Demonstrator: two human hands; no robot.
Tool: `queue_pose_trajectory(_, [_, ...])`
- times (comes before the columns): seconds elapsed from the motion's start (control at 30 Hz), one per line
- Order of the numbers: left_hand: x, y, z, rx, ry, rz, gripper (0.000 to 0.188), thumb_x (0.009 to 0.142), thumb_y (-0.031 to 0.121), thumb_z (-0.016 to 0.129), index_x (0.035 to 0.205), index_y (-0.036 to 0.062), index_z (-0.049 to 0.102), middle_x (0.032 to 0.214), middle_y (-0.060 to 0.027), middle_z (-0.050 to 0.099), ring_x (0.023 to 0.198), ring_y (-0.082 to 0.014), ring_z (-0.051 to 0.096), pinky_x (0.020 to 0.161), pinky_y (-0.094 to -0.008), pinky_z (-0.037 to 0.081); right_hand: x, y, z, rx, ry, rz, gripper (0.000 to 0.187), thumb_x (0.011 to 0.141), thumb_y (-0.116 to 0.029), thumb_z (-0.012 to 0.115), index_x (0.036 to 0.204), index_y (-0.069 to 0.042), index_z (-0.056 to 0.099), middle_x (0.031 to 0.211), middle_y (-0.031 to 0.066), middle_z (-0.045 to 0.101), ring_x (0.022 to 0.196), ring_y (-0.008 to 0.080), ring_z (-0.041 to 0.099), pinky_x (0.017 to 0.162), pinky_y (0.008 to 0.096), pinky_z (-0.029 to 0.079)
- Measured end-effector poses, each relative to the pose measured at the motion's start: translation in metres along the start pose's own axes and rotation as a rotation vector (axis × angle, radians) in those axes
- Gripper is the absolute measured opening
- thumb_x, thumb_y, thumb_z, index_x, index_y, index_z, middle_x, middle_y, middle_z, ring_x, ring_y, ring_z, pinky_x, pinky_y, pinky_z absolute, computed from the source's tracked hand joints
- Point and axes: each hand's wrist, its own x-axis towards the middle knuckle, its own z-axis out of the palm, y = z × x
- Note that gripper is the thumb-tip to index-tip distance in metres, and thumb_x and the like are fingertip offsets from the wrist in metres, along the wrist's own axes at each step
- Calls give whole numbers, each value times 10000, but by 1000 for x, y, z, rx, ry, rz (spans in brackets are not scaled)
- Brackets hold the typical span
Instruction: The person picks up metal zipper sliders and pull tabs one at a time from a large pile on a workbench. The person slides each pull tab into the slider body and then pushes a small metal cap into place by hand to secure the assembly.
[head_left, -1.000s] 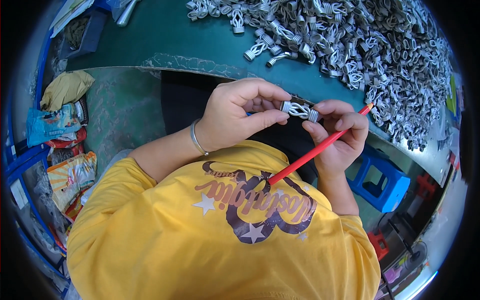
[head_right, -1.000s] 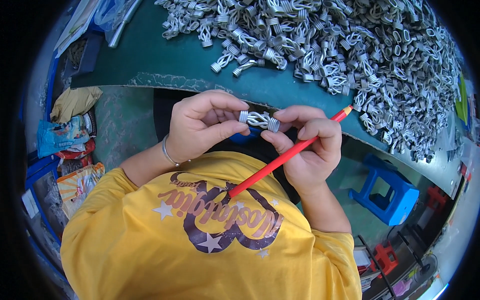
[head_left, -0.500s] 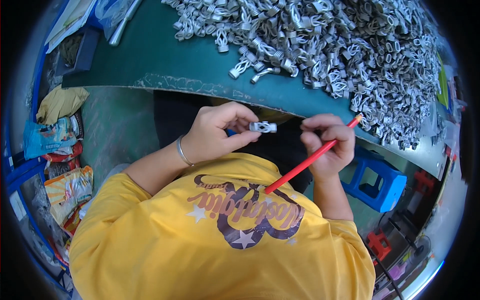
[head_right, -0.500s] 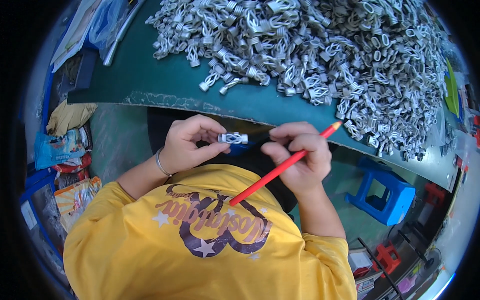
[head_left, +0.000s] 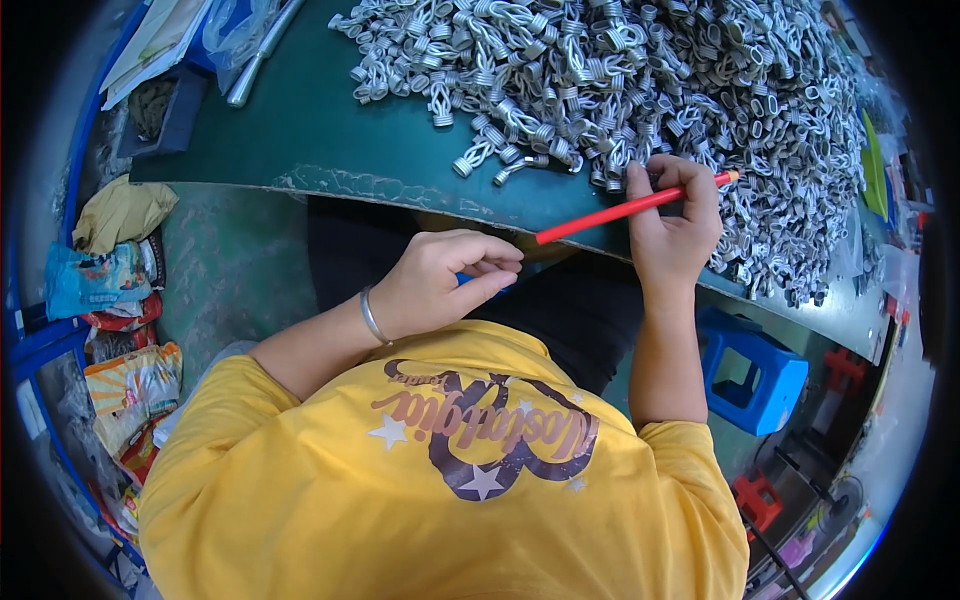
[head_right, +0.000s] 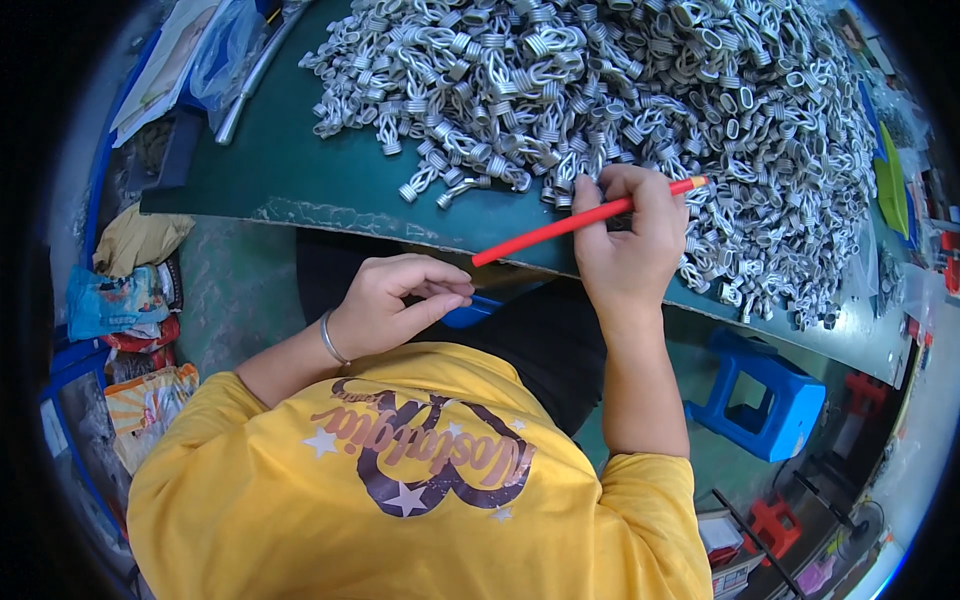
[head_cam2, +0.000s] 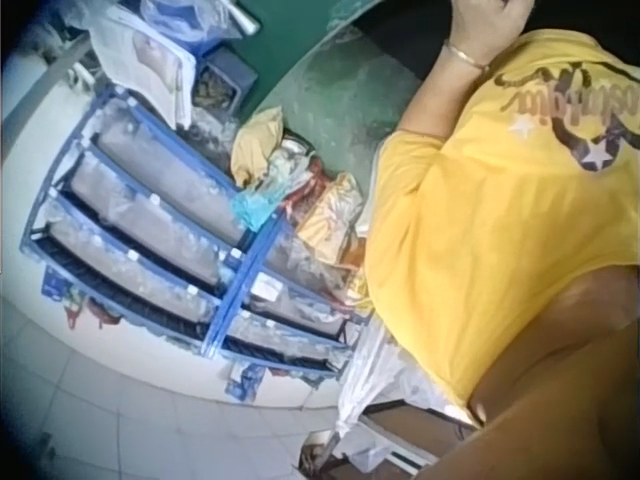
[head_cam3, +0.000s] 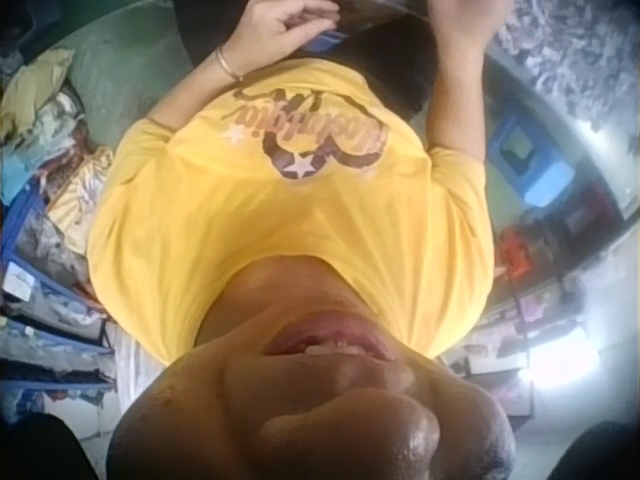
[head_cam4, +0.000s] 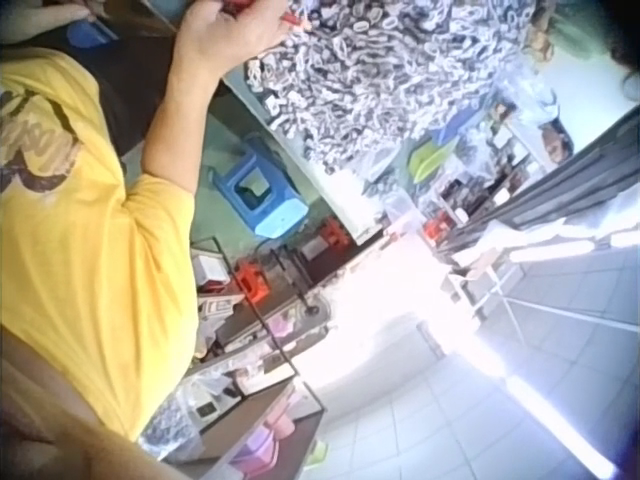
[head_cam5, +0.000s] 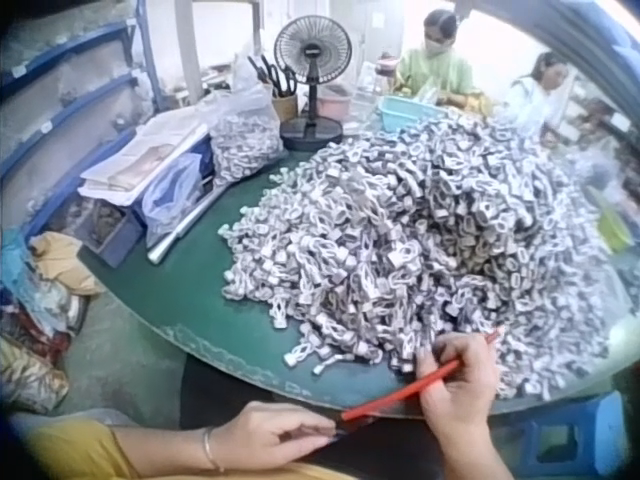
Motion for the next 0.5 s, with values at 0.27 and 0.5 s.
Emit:
queue_pose_trajectory(0.27, [6, 13, -2, -526, 102, -106, 321, 788, -47, 594, 1096, -65, 506, 952, -148, 601, 855, -188, 626, 745, -260, 513, -15, -22, -2, 446, -13, -161, 302, 671, 91, 677, 732, -35, 409, 847, 169, 621, 697, 189, 600, 617, 245, 473])
queue_pose_trajectory(0.5, [10, 13, -4, -572, 124, -108, 240, 793, -53, 584, 1027, -80, 535, 899, -142, 619, 794, -184, 637, 703, -251, 522, -38, -34, 2, 727, -241, -132, 290, 702, 76, 661, 795, -28, 407, 915, 216, 595, 769, 223, 624, 597, 268, 501])
